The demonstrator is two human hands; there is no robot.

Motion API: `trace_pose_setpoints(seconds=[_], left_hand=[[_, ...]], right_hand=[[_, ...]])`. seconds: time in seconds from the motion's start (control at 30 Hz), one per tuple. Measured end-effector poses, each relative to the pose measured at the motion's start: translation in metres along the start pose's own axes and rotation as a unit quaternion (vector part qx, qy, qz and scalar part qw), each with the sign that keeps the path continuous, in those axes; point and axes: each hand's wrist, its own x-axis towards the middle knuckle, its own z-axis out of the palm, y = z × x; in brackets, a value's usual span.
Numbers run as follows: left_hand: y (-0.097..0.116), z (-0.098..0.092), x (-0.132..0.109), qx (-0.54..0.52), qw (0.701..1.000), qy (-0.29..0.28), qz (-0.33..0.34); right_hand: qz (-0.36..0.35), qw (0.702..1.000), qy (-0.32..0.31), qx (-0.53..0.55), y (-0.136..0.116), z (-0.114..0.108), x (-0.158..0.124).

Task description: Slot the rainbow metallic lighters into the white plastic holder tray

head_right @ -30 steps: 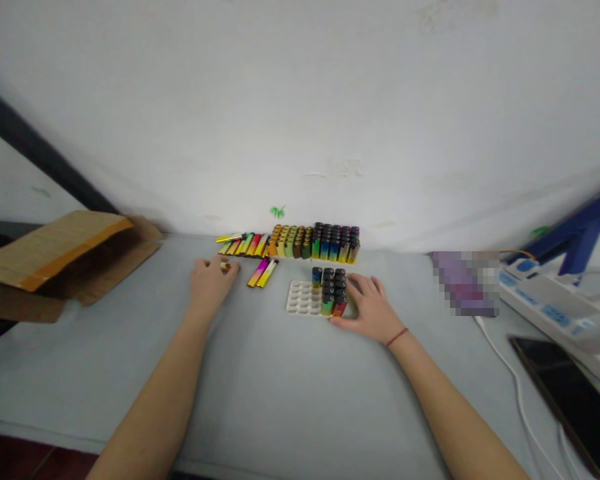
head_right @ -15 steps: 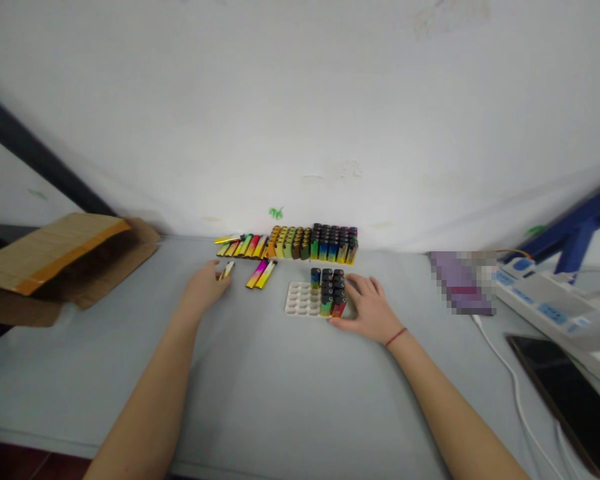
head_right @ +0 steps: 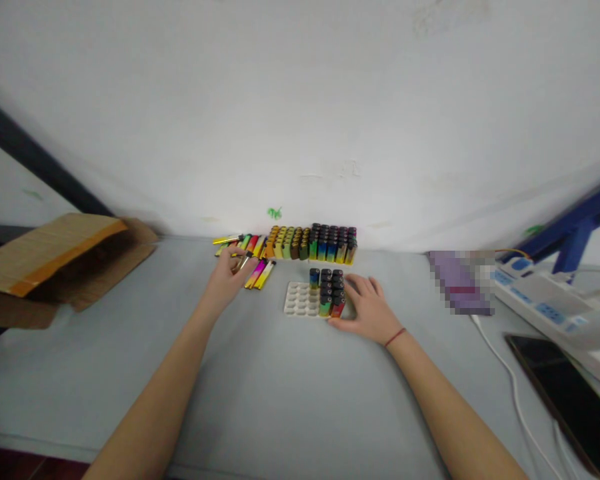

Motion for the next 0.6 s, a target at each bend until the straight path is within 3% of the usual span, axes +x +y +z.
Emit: trace_pose_setpoints(seconds=[0.23, 0.43, 0.5, 0.6], left_hand=[[0.018, 0.015, -0.006, -0.161, 0.987, 0.001, -0.013], [0.034, 0.027, -0.011, -0.329, 0.926, 0.024, -0.185], [0.039, 0.030, -0.015, -0.359, 0.910, 0.025, -0.204], [0.044, 0.034, -0.021, -0.356, 0.910, 0.020, -0.210]], right_hand=[[-0.005, 1.000, -0.001, -0.001, 0.001, 0.000, 0.000], [-0.002, 1.000, -0.001, -0.001, 0.000, -0.001, 0.000], [-0.001, 1.000, -0.003, -0.001, 0.000, -0.001, 0.000], [0.000, 1.000, -0.004, -0.002, -0.001, -0.001, 0.000]])
